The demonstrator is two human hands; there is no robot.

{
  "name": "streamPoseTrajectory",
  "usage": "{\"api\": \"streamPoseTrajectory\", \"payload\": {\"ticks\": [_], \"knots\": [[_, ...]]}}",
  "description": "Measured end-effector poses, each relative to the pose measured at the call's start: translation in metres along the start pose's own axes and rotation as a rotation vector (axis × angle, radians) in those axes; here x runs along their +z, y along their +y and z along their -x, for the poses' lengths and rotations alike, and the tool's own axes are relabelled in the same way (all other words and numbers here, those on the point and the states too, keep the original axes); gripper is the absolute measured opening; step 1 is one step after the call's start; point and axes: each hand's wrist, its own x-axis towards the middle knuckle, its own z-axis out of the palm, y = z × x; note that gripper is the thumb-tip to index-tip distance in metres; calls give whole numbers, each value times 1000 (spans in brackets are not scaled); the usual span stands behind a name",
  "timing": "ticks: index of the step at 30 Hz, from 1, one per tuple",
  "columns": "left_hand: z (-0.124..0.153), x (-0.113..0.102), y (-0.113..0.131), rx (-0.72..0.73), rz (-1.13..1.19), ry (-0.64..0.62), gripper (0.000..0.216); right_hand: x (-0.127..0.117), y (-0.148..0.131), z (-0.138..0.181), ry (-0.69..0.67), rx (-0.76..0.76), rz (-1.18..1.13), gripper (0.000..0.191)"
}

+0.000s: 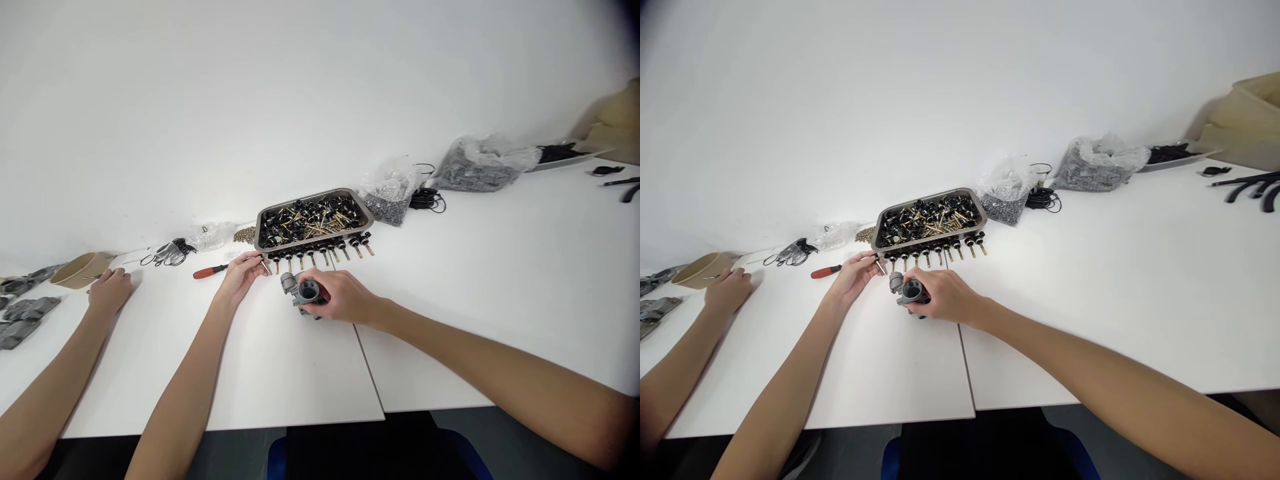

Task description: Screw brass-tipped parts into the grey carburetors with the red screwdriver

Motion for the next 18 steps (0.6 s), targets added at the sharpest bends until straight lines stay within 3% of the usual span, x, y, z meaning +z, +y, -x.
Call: {"api": "streamPoseTrajectory", "payload": {"ticks": [11, 18], "knots": [[4, 2, 2, 29, -168, -93, 20, 1, 1, 0, 0, -3, 1, 34], [8, 0, 6, 20, -17, -219, 12, 0, 1, 0, 6, -9, 4, 32]]}}
